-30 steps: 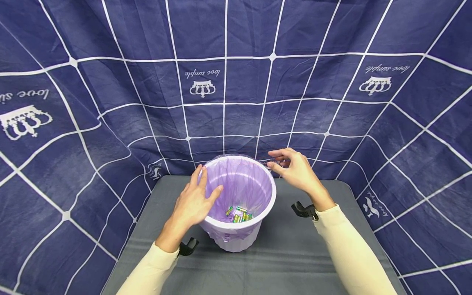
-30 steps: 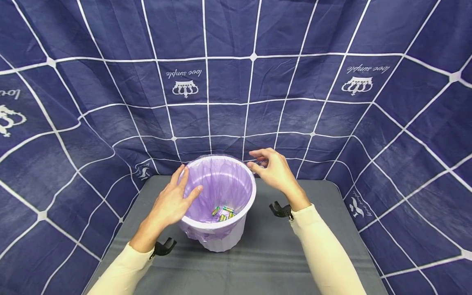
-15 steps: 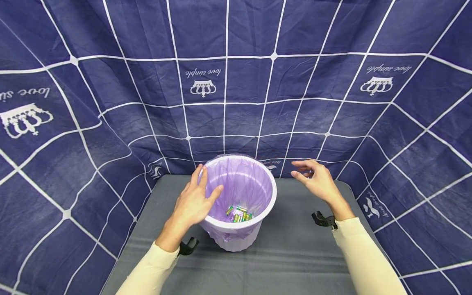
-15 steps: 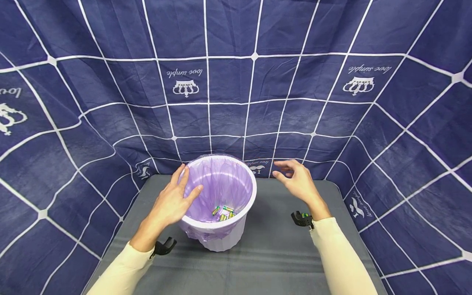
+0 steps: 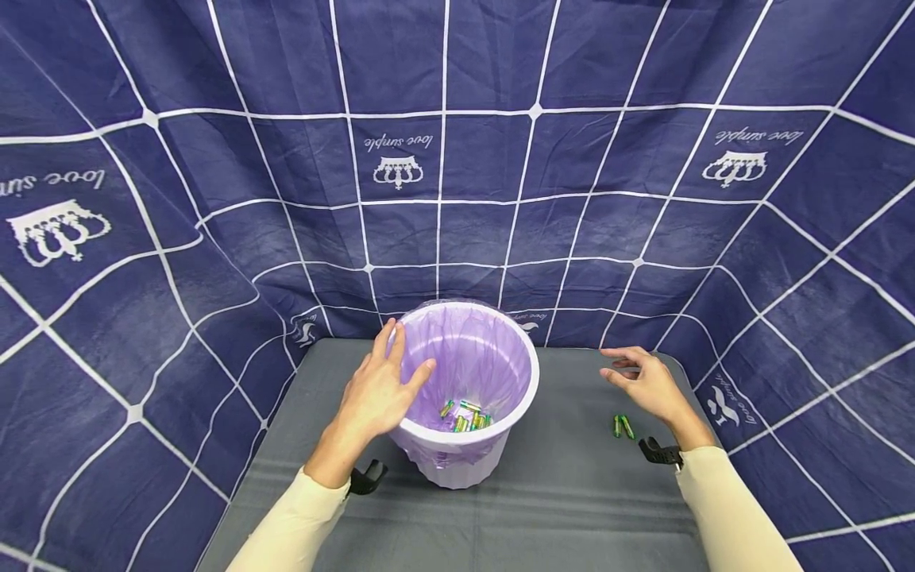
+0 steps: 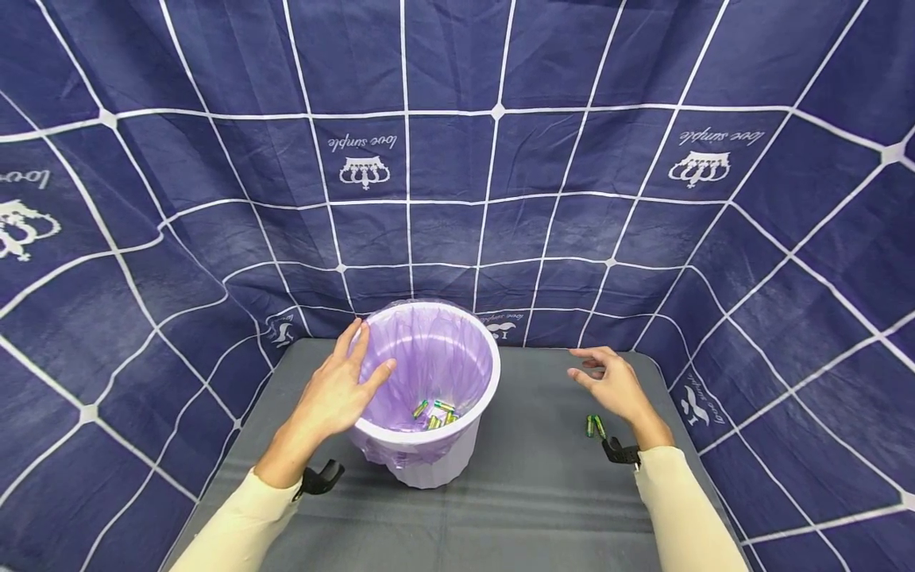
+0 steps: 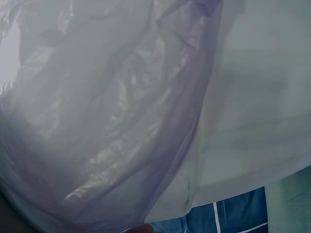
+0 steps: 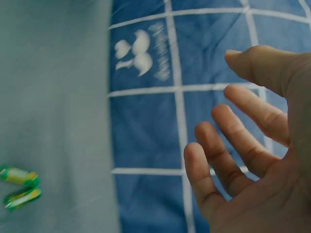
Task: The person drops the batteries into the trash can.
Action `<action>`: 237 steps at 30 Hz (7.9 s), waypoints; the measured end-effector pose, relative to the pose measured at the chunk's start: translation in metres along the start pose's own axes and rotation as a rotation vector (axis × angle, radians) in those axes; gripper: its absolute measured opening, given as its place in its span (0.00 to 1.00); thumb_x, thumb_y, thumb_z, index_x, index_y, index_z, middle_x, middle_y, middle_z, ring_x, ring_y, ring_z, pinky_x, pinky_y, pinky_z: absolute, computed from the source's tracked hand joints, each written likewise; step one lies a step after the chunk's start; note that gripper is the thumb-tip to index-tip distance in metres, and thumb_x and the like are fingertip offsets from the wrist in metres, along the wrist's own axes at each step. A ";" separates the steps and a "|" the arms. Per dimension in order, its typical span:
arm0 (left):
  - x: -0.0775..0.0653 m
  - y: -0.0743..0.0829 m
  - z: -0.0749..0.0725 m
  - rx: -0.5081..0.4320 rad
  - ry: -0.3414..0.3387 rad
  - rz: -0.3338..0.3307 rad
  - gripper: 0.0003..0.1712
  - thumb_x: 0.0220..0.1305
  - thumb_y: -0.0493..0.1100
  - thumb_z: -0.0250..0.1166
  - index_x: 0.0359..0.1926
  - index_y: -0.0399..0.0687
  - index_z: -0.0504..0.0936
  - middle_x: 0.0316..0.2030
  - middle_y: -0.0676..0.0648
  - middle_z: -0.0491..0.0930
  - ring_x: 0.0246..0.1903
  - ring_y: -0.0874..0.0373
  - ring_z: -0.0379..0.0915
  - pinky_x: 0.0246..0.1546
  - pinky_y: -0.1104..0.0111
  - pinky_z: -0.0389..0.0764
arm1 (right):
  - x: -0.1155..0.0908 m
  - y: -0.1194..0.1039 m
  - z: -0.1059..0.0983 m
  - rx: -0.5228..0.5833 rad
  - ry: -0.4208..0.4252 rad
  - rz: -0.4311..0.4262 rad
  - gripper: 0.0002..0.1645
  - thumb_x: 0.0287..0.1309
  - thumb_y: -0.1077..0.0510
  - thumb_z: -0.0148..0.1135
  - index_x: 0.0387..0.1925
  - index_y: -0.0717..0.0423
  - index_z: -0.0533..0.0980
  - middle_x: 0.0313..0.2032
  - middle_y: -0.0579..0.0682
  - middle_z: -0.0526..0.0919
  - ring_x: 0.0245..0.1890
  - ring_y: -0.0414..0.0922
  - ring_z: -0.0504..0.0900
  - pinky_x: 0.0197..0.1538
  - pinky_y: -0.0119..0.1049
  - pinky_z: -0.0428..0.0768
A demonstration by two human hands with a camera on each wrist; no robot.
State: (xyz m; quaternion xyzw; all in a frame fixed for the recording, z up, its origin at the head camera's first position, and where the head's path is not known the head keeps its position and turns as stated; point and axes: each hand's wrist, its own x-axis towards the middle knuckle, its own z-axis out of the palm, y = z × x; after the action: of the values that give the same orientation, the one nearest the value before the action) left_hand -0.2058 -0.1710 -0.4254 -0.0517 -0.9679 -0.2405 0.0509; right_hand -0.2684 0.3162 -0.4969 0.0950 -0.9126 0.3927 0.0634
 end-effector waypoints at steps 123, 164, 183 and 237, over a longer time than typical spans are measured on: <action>-0.006 0.005 0.004 -0.034 0.014 -0.009 0.56 0.87 0.72 0.56 0.96 0.45 0.52 0.97 0.42 0.45 0.83 0.22 0.68 0.74 0.25 0.78 | -0.010 -0.022 0.019 0.069 0.180 -0.181 0.26 0.66 0.64 0.87 0.64 0.61 0.89 0.50 0.62 0.91 0.42 0.24 0.88 0.51 0.15 0.86; -0.002 -0.001 -0.001 -0.026 -0.011 -0.008 0.56 0.88 0.74 0.53 0.97 0.45 0.49 0.97 0.42 0.42 0.84 0.18 0.65 0.75 0.22 0.75 | 0.051 -0.257 0.045 0.016 -0.039 -0.371 0.26 0.68 0.51 0.86 0.65 0.49 0.91 0.63 0.52 0.91 0.57 0.52 0.95 0.64 0.52 0.93; -0.002 -0.001 -0.001 -0.036 -0.001 -0.010 0.56 0.89 0.73 0.54 0.97 0.45 0.50 0.97 0.42 0.43 0.83 0.20 0.67 0.76 0.23 0.75 | 0.043 -0.193 0.028 0.059 0.035 -0.238 0.21 0.73 0.53 0.82 0.64 0.49 0.92 0.63 0.56 0.91 0.60 0.57 0.94 0.69 0.58 0.91; -0.002 0.000 0.000 -0.025 0.018 0.002 0.55 0.89 0.73 0.54 0.96 0.44 0.52 0.97 0.42 0.45 0.83 0.22 0.68 0.76 0.24 0.76 | -0.047 0.128 0.065 -0.069 -0.089 0.148 0.29 0.60 0.65 0.89 0.62 0.61 0.91 0.59 0.61 0.91 0.53 0.49 0.89 0.47 0.27 0.85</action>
State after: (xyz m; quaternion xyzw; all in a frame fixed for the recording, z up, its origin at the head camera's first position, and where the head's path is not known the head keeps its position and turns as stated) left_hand -0.2042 -0.1711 -0.4257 -0.0510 -0.9643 -0.2531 0.0593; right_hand -0.2535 0.3605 -0.6403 0.0425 -0.9320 0.3599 -0.0030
